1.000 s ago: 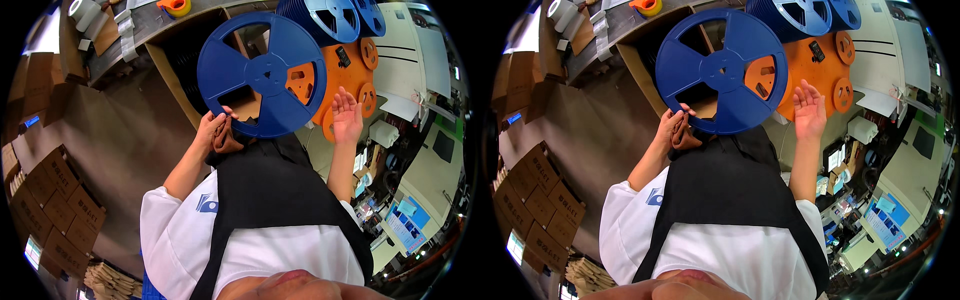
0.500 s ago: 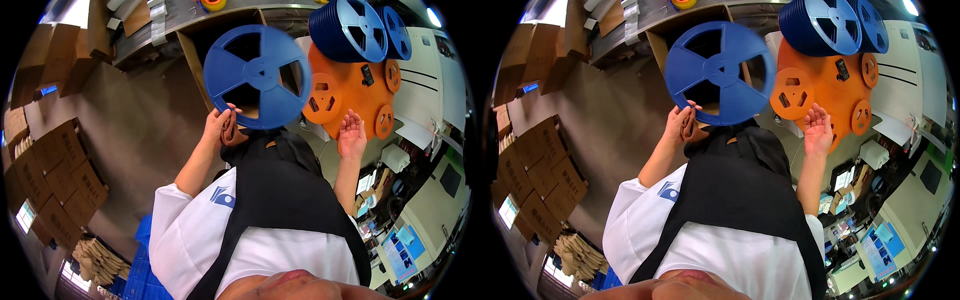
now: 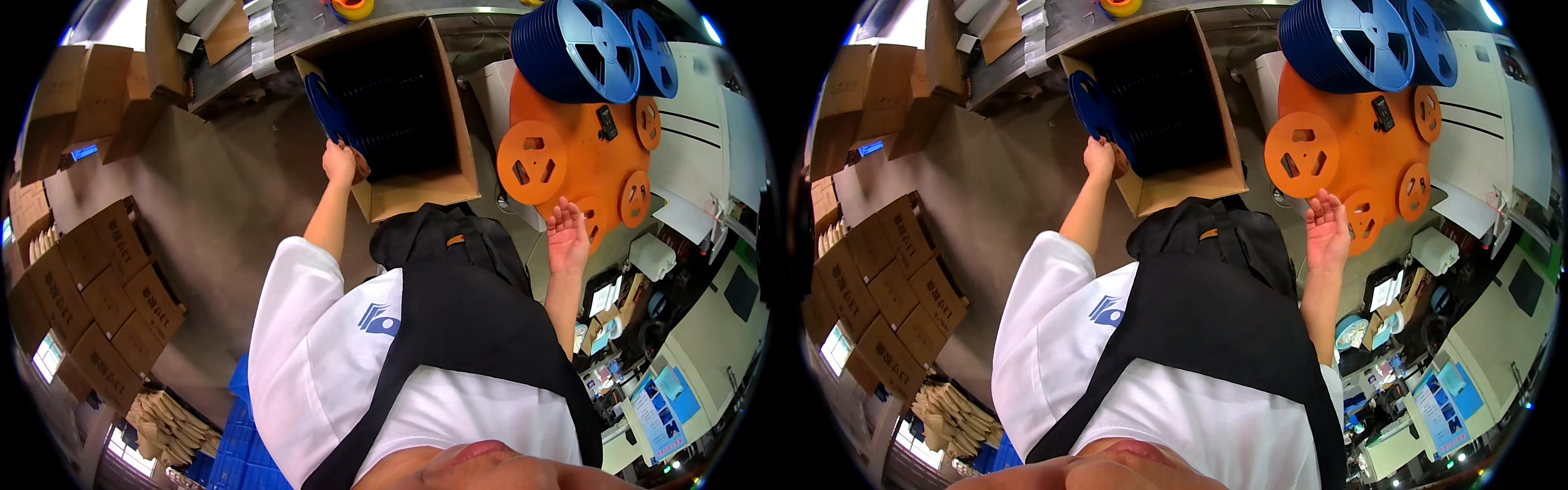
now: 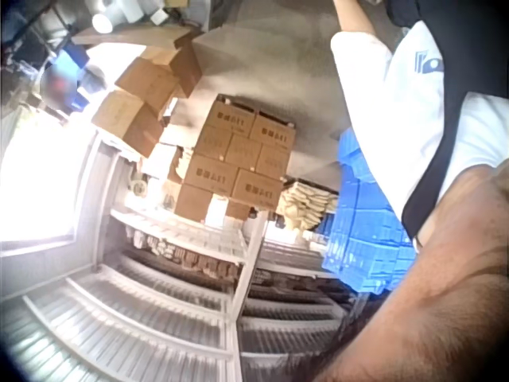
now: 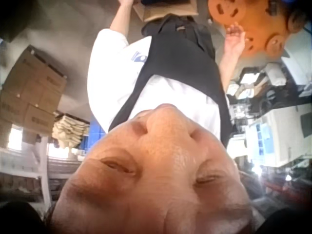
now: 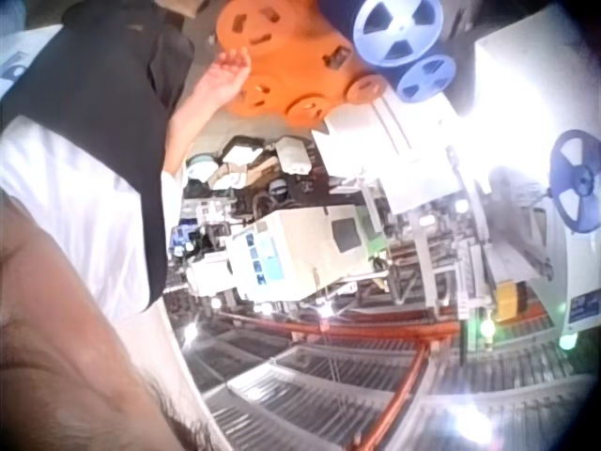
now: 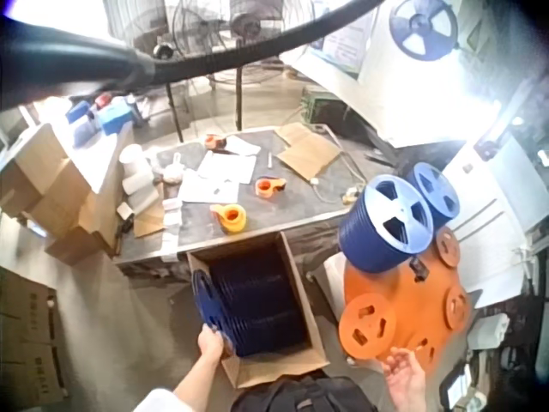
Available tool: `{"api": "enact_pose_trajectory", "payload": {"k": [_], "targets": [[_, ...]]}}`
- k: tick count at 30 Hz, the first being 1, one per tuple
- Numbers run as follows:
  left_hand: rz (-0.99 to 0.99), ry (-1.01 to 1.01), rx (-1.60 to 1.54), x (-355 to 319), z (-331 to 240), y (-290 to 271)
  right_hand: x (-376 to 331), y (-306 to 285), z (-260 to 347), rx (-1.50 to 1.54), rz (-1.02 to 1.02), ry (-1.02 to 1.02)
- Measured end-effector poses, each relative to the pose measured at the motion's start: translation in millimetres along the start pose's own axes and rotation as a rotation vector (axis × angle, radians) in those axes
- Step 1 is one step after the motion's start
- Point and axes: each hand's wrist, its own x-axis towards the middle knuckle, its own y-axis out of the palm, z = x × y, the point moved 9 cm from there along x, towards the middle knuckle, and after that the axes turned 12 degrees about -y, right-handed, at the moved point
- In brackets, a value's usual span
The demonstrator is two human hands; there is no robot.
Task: The person takes blue plastic reels from a stack, wipes the surface of each reel with a cloth by hand, and places them into a cardboard box.
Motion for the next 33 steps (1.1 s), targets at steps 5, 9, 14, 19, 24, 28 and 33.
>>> {"api": "enact_pose_trajectory", "payload": {"k": [5,9,14,19,24,28,33], "targets": [[0.102,-0.056,-0.128,36.5,-6.6,18.9,-10.9,-6.6,-2.6,0.005,-0.015,0.0],[0.145,-0.024,-0.059,44.2,-13.1,33.7,-18.1,-10.6,-4.5,-0.014,-0.06,-0.012],[0.341,-0.242,-0.436,59.4,28.8,70.4,-16.1,5.5,-7.2,-0.042,-0.028,0.001],[0.545,-0.039,-0.768,28.5,-26.5,41.9,-11.6,19.5,-5.4,-0.065,0.01,0.011],[1.408,0.584,-1.165,-143.1,-199.6,-125.2,-8.1,29.1,-16.0,-0.089,0.019,0.056],[1.907,1.203,-1.396,-281.7,-279.6,-245.0,-1.0,53.2,-27.3,-0.085,0.073,0.084],[2.133,1.359,-1.213,-343.1,-301.8,-267.9,-8.2,56.7,-29.7,-0.033,0.135,0.097]]}}
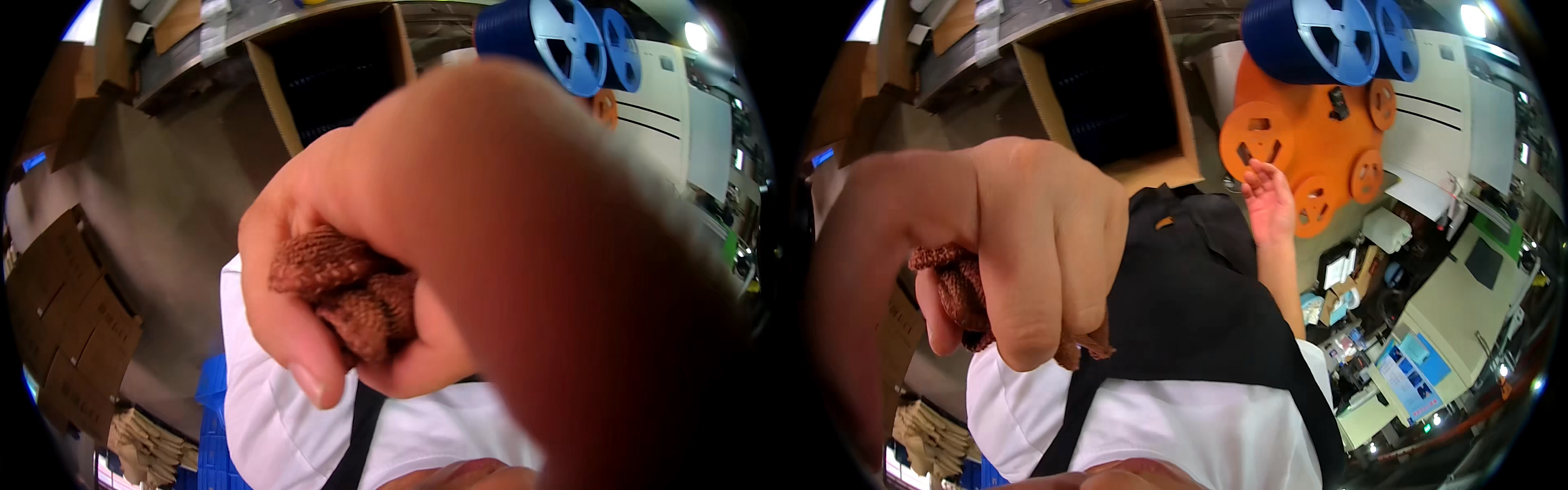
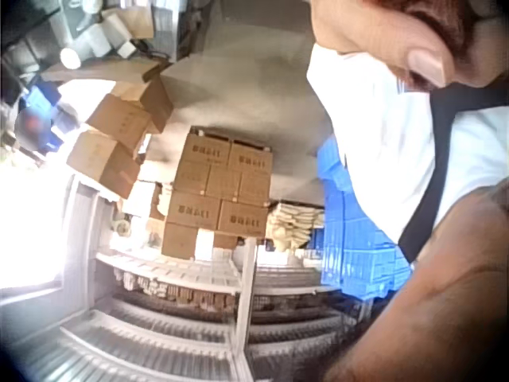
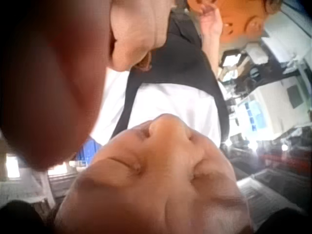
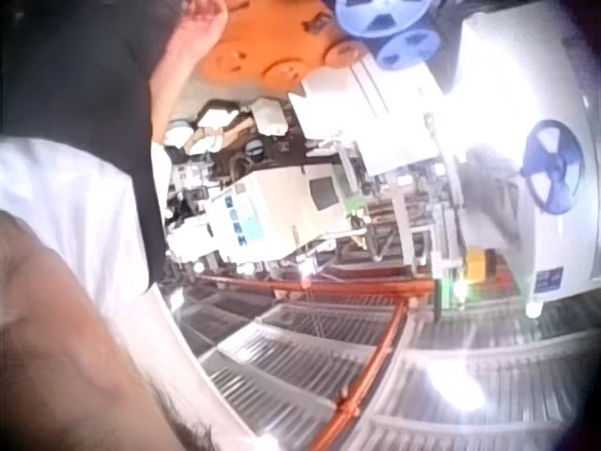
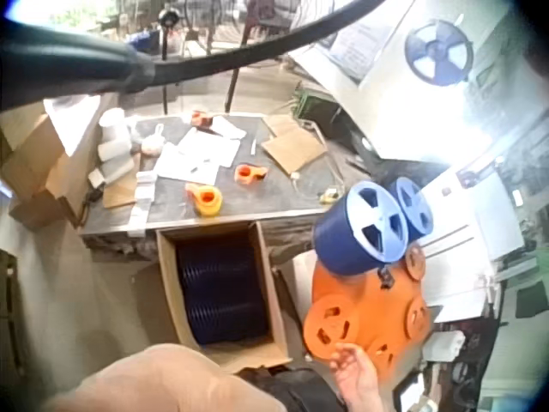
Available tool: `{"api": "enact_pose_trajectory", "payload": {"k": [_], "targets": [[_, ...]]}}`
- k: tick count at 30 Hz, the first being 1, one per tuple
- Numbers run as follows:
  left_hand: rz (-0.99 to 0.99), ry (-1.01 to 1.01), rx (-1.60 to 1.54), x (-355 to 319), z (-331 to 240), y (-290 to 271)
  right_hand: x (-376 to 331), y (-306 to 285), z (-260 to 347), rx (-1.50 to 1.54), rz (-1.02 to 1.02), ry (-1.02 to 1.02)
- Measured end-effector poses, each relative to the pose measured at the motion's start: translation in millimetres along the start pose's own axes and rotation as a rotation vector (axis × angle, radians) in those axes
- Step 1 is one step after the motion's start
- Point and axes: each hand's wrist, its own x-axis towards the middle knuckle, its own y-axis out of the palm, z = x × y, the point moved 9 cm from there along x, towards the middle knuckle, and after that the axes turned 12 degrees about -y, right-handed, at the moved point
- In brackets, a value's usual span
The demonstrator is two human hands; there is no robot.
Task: The person takes blue plastic reels from a stack, wipes the surface of each reel with a cloth by hand, and places them into a cardboard box.
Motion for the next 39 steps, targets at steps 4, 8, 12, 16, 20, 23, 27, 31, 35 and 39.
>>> {"api": "enact_pose_trajectory", "payload": {"k": [4,8,12,16,20,23,27,31,35,39], "targets": [[-0.076,-0.049,0.094,11.1,16.0,5.2,21.4,17.2,-6.2,-0.034,0.02,0.021],[-0.004,-0.069,0.025,16.3,29.2,2.4,5.0,7.9,10.8,-0.024,-0.035,-0.04],[-0.034,-0.081,0.058,15.1,34.1,5.3,17.1,8.7,1.8,-0.001,-0.001,0.001],[-0.028,-0.058,0.028,20.2,25.5,2.7,31.1,0.7,3.5,-0.037,-0.006,0.02],[-0.018,-0.028,-0.007,29.8,13.5,-2.3,52.7,3.0,11.3,-0.016,0.048,0.036],[-0.019,-0.003,-0.024,35.7,6.5,-5.4,76.3,6.9,29.2,-0.046,0.077,0.015],[-0.031,0.031,-0.041,44.0,3.3,-15.6,135.2,8.3,59.5,-0.155,0.146,-0.102],[-0.04,0.059,-0.032,55.6,6.5,-26.0,205.1,20.7,104.3,-0.549,0.159,-0.383],[-0.106,0.058,-0.016,68.5,14.9,-35.1,290.4,29.0,126.1,-1.16,0.22,-0.743],[-0.172,0.087,-0.031,66.1,21.9,-56.1,337.2,35.8,117.9,-1.763,0.364,-0.661]]}}
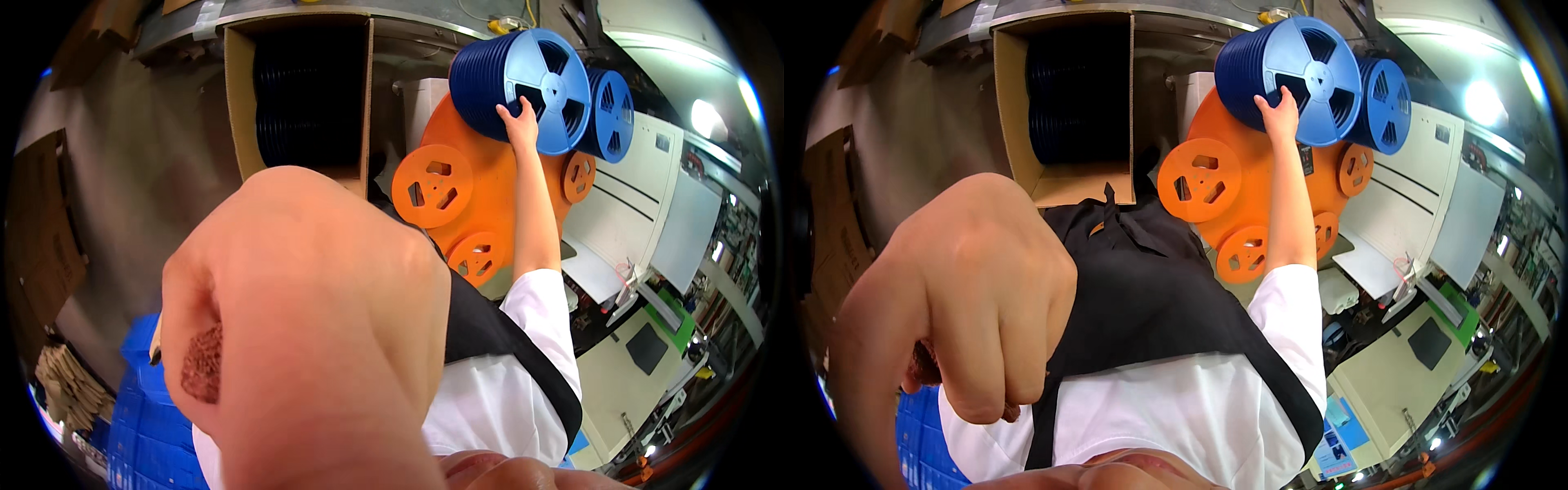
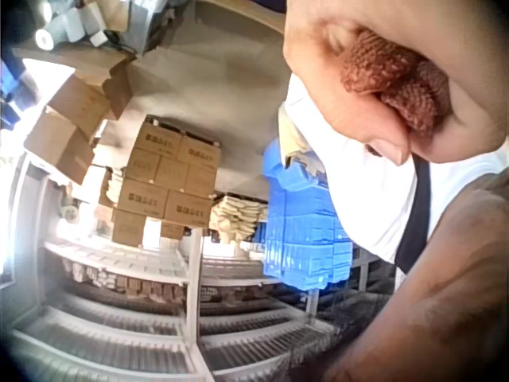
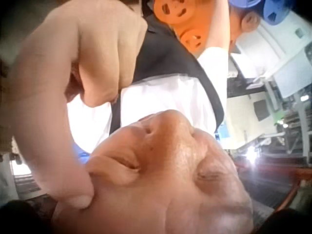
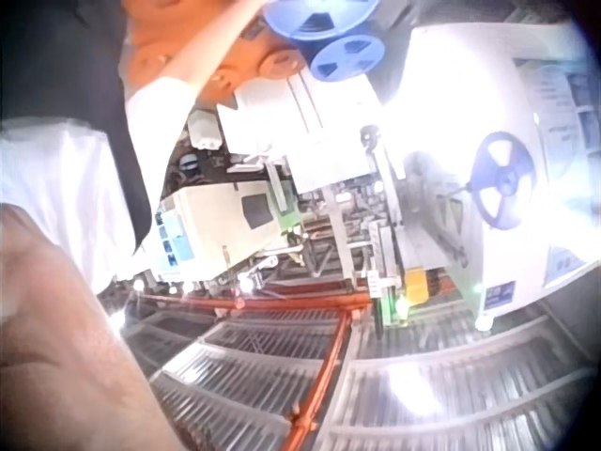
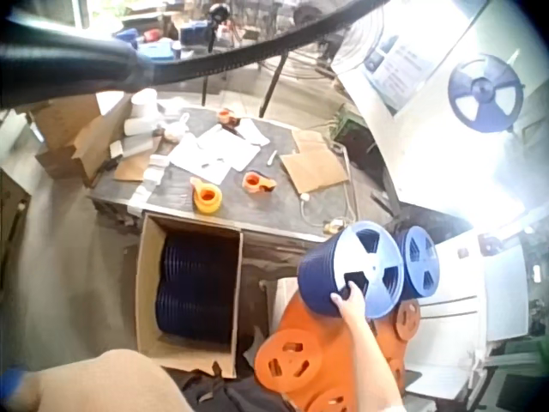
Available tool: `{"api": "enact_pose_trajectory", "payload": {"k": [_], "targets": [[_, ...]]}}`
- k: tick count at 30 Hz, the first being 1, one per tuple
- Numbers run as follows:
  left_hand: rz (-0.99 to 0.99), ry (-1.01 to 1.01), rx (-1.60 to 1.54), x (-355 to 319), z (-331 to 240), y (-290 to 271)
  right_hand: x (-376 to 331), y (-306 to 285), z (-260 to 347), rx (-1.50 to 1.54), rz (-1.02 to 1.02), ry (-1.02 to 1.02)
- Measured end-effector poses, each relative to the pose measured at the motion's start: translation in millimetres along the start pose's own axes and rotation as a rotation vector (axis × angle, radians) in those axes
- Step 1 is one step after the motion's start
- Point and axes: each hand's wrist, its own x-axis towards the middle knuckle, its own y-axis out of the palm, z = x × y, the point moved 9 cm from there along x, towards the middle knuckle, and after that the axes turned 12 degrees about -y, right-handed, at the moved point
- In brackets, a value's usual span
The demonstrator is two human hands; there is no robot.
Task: The person takes blue plastic reels from a stack, wipes the surface of each reel with a cloth by hand, and places them into a cardboard box.
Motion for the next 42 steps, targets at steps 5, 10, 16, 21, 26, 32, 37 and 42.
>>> {"api": "enact_pose_trajectory", "payload": {"k": [5,10,16,21,26,32,37,42], "targets": [[-0.157,0.072,-0.006,-2.8,0.6,-10.3,30.3,41.8,-8.8,0.032,0.42,-0.053],[-0.119,0.076,0.135,-11.6,-6.4,-31.3,35.4,75.9,-25.0,0.34,0.655,0.147],[-0.549,0.055,0.571,-60.0,-36.6,-81.0,41.5,107.2,-43.5,0.336,0.532,-0.018],[-0.612,0.053,0.712,-67.9,-38.7,-86.4,-3.5,69.6,-15.5,-0.044,0.433,0.033],[-0.628,0.086,0.947,-49.6,-55.3,-41.5,-64.5,67.9,28.8,0.188,0.363,-0.029],[-0.547,0.172,1.328,-46.9,-83.7,-11.2,-137.3,-6.2,89.8,0.622,0.065,0.1],[-1.015,0.154,1.164,-104.5,-94.5,-43.8,-201.4,-74.7,91.7,1.503,-0.217,0.37],[-1.317,0.115,0.583,-201.4,-42.3,-104.3,-235.3,-86.7,171.2,2.204,-0.301,0.068]]}}
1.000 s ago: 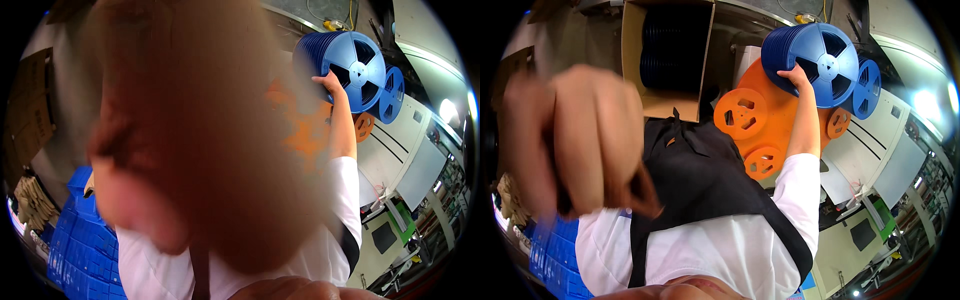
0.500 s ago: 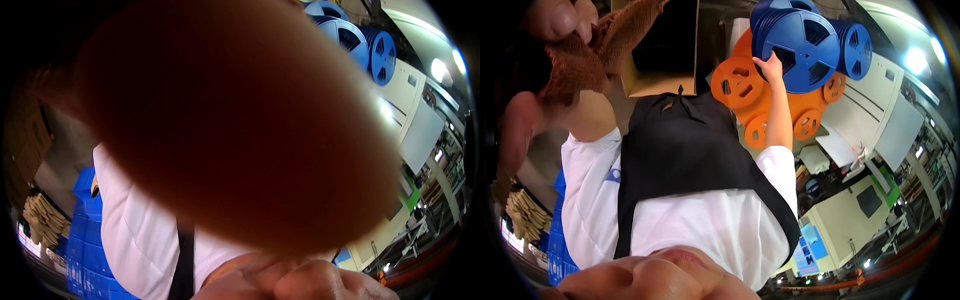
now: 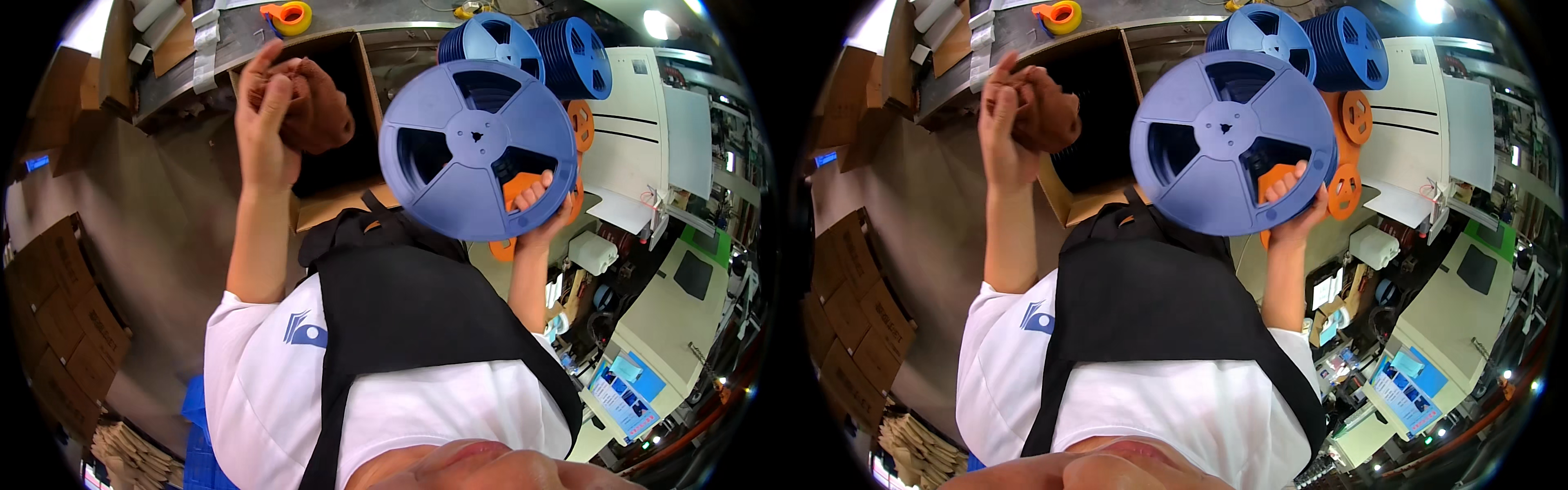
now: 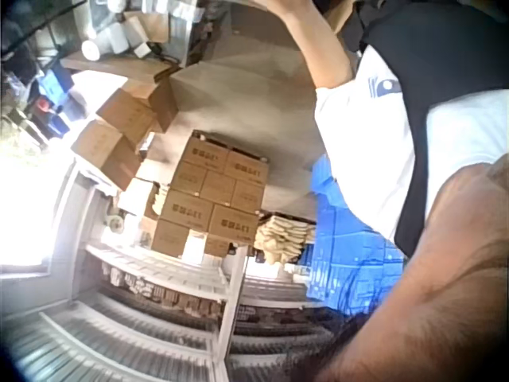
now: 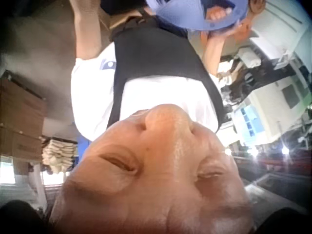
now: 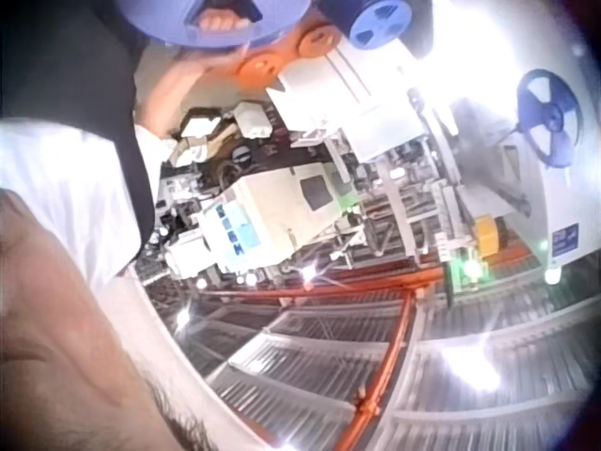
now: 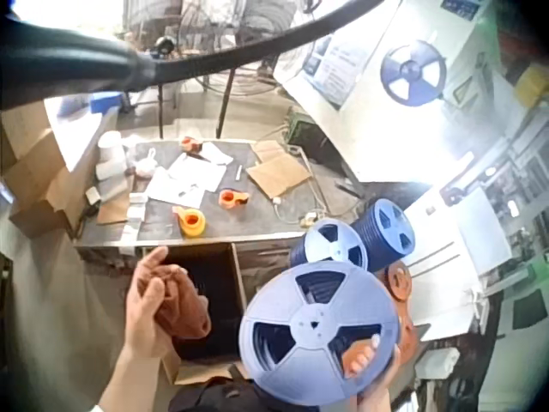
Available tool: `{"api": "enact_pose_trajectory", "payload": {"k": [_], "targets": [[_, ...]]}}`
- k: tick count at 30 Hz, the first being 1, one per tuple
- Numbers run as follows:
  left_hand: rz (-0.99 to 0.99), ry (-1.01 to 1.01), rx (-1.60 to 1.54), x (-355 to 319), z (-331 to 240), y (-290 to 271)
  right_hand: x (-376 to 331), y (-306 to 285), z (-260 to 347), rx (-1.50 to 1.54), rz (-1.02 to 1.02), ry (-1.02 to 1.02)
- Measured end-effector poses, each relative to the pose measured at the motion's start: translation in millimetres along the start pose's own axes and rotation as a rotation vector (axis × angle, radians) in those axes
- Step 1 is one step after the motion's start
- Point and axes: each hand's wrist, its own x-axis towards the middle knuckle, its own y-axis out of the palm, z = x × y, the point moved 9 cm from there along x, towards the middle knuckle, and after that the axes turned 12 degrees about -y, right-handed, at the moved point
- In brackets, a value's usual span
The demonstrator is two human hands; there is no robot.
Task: The person takes blue plastic reels from a stack, wipes the surface of each reel with a cloth by hand, and places them into a cardboard box.
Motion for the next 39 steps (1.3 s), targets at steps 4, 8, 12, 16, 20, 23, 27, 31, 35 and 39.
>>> {"api": "enact_pose_trajectory", "payload": {"k": [4,8,12,16,20,23,27,31,35,39], "targets": [[0.191,-0.093,0.147,-25.0,38.4,42.9,-41.7,26.3,-46.9,0.3,0.079,0.042],[0.608,0.253,0.937,-85.5,96.2,112.1,-62.0,41.3,-82.3,0.245,0.219,0.175],[0.526,0.448,1.197,-80.3,105.0,111.0,-69.0,37.7,-78.3,0.169,0.252,0.191],[0.244,0.398,1.08,-59.2,125.5,65.7,-68.2,32.1,-77.2,0.202,0.332,0.235],[0.749,0.41,0.971,-143.6,121.4,129.3,-70.1,13.9,-74.1,0.177,0.182,0.224],[0.403,0.369,1.113,-87.2,135.4,68.5,-66.1,17.7,-71.7,0.253,0.292,0.22],[0.123,0.202,1.049,-57.2,104.9,-32.1,-54.9,5.1,-61.8,0.279,0.174,0.162],[0.358,-0.087,1.104,-92.7,79.9,-10.6,-39.6,8.8,-58.3,0.418,0.147,0.161],[0.632,0.296,1.651,-124.1,99.1,24.1,-31.2,19.6,-62.3,0.386,0.187,0.213],[0.711,0.342,1.646,-126.3,116.7,14.0,-24.5,23.8,-69.8,0.336,0.2,0.267]]}}
